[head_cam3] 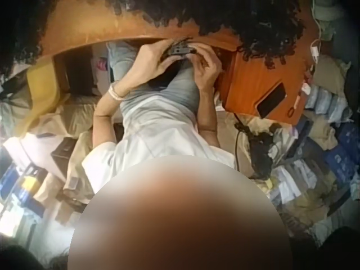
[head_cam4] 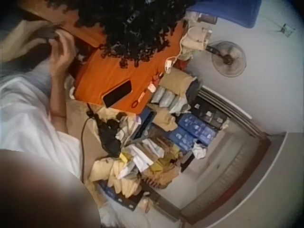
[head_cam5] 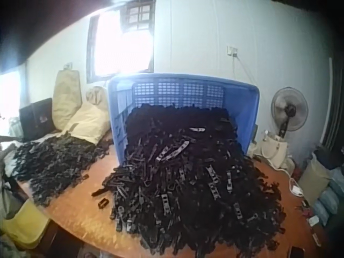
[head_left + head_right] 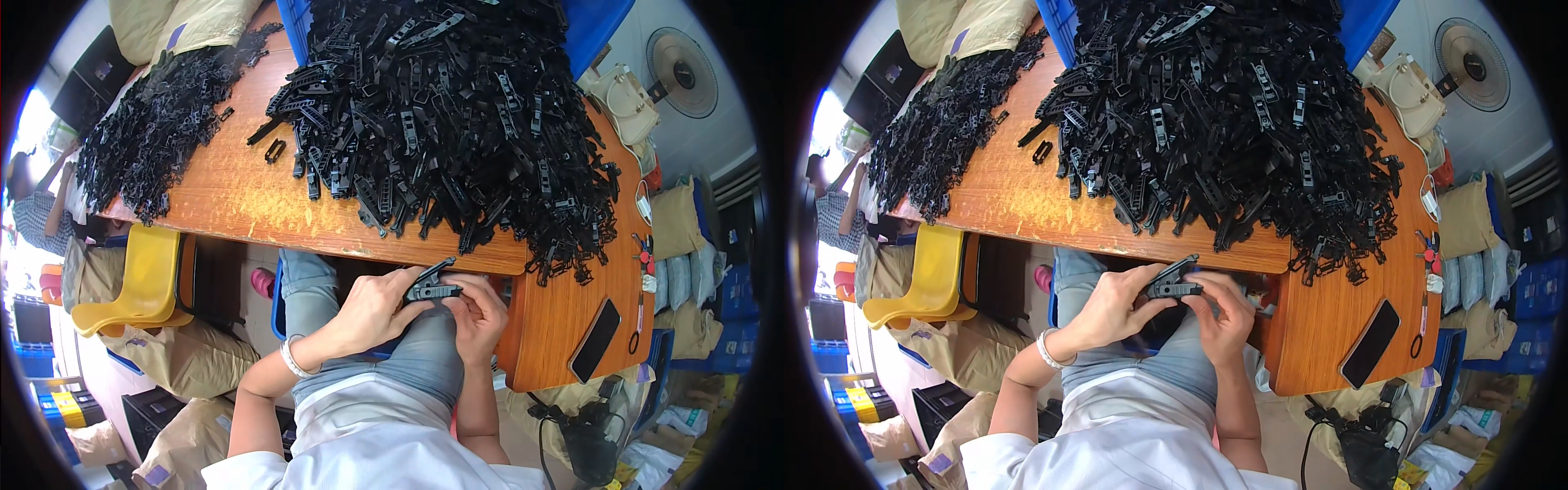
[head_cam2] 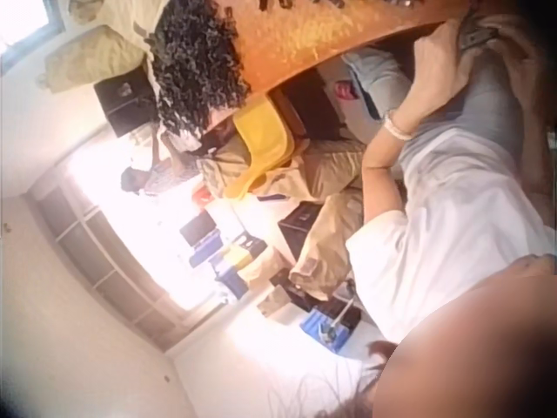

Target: Inspecting and sorting small black zipper components on a factory workbench.

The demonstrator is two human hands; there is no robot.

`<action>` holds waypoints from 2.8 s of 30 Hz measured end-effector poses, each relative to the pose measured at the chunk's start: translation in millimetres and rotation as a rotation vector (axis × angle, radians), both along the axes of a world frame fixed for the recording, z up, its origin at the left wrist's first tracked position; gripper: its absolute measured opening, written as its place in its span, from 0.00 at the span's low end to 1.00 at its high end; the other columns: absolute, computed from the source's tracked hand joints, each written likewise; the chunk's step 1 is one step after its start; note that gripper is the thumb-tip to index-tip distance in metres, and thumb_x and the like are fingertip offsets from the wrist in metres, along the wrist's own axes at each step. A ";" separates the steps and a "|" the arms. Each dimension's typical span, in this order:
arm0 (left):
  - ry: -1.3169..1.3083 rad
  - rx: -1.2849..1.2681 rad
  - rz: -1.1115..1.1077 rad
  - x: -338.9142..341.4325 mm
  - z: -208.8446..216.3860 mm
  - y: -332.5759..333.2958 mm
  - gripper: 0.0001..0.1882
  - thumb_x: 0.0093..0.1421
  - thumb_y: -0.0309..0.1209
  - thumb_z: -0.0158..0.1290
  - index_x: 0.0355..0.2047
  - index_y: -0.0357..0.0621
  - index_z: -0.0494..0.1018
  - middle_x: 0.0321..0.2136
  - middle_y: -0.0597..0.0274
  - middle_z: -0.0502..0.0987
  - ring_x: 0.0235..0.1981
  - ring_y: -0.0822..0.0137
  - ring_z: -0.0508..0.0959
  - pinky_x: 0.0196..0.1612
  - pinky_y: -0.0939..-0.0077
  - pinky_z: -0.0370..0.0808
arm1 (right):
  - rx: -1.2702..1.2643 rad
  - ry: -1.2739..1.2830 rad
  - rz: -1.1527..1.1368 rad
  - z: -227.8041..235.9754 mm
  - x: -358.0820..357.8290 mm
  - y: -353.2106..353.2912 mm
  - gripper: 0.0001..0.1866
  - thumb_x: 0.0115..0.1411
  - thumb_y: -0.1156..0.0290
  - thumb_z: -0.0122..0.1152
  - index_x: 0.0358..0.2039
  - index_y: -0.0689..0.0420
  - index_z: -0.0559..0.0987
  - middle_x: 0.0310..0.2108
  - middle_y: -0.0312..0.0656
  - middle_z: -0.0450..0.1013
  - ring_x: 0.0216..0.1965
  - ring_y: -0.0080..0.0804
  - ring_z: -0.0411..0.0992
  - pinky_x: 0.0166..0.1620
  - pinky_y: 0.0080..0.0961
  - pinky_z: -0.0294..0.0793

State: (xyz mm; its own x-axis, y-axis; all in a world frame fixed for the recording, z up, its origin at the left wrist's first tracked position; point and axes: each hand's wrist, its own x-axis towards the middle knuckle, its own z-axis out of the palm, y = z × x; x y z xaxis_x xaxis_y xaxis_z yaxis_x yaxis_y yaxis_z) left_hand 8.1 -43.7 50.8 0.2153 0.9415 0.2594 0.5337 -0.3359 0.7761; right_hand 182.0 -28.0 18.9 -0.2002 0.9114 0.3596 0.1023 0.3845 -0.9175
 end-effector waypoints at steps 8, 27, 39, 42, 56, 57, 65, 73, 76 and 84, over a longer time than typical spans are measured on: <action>0.101 0.103 -0.111 -14.2 -4.3 -0.9 0.19 0.48 0.29 0.58 0.40 0.33 0.69 0.20 0.54 0.71 0.19 0.55 0.72 0.20 0.67 0.67 | 0.024 -0.174 0.184 13.1 -1.1 11.4 0.25 0.45 0.68 0.66 0.45 0.62 0.74 0.41 0.44 0.70 0.41 0.32 0.70 0.38 0.20 0.69; 0.437 0.312 0.983 -185.1 -65.7 111.8 0.09 0.49 0.28 0.56 0.29 0.36 0.74 0.32 0.50 0.72 0.35 0.56 0.73 0.38 0.67 0.70 | -0.195 -0.066 0.235 -12.4 -2.8 1.4 0.13 0.54 0.83 0.51 0.40 0.65 0.76 0.38 0.46 0.73 0.34 0.28 0.74 0.29 0.15 0.72; -0.004 0.259 0.896 -169.9 -57.8 107.6 0.11 0.53 0.25 0.54 0.36 0.34 0.69 0.29 0.57 0.74 0.30 0.69 0.74 0.35 0.77 0.71 | 0.074 -0.598 -1.026 -16.0 58.7 36.9 0.07 0.53 0.71 0.60 0.26 0.62 0.77 0.22 0.37 0.66 0.20 0.23 0.63 0.23 0.22 0.61; -0.339 0.310 0.640 -112.6 -37.0 89.5 0.14 0.50 0.21 0.56 0.38 0.37 0.69 0.27 0.66 0.72 0.25 0.78 0.70 0.29 0.86 0.69 | 0.096 -0.755 -1.019 -21.4 62.3 43.3 0.07 0.51 0.71 0.62 0.25 0.62 0.76 0.21 0.38 0.64 0.19 0.26 0.62 0.22 0.24 0.61; -0.580 -0.369 -0.068 -7.5 0.0 3.0 0.18 0.45 0.15 0.59 0.38 0.35 0.72 0.32 0.61 0.75 0.27 0.78 0.74 0.30 0.88 0.70 | 0.316 -0.340 -0.176 31.2 4.5 -6.9 0.08 0.44 0.84 0.62 0.27 0.61 0.76 0.24 0.38 0.65 0.23 0.31 0.64 0.25 0.23 0.63; -0.530 -0.344 -0.051 -8.1 2.2 1.6 0.18 0.45 0.16 0.59 0.38 0.35 0.73 0.31 0.61 0.75 0.25 0.79 0.73 0.29 0.88 0.69 | 0.313 -0.350 -0.098 33.0 2.2 -6.6 0.09 0.43 0.83 0.63 0.26 0.60 0.75 0.23 0.39 0.65 0.24 0.34 0.64 0.25 0.26 0.63; -0.359 -0.162 -0.063 -5.5 4.6 -0.6 0.19 0.42 0.18 0.61 0.37 0.37 0.74 0.26 0.62 0.76 0.19 0.78 0.71 0.25 0.85 0.68 | 0.297 -0.347 0.001 34.2 0.4 -4.6 0.09 0.41 0.81 0.64 0.25 0.59 0.75 0.24 0.38 0.64 0.24 0.34 0.64 0.27 0.28 0.62; -0.891 -0.571 -0.104 -1.0 3.4 5.3 0.13 0.51 0.21 0.56 0.38 0.30 0.72 0.28 0.58 0.76 0.25 0.73 0.76 0.30 0.81 0.73 | 0.397 -0.269 -0.036 31.2 5.7 3.6 0.07 0.43 0.75 0.65 0.26 0.59 0.78 0.32 0.41 0.69 0.36 0.32 0.66 0.34 0.21 0.65; -0.906 -0.625 -0.287 0.8 -0.5 26.9 0.12 0.56 0.26 0.54 0.38 0.29 0.72 0.29 0.57 0.75 0.24 0.73 0.76 0.30 0.82 0.73 | 0.403 -0.177 -0.069 20.6 10.8 3.0 0.08 0.45 0.76 0.64 0.27 0.62 0.77 0.35 0.44 0.70 0.37 0.33 0.68 0.38 0.22 0.66; -0.136 0.246 0.072 21.5 -13.7 114.2 0.08 0.51 0.20 0.53 0.34 0.37 0.73 0.24 0.60 0.71 0.18 0.69 0.72 0.23 0.81 0.68 | -0.160 0.156 -0.208 -34.1 24.6 15.0 0.08 0.57 0.76 0.55 0.28 0.70 0.72 0.32 0.39 0.68 0.29 0.18 0.65 0.29 0.11 0.63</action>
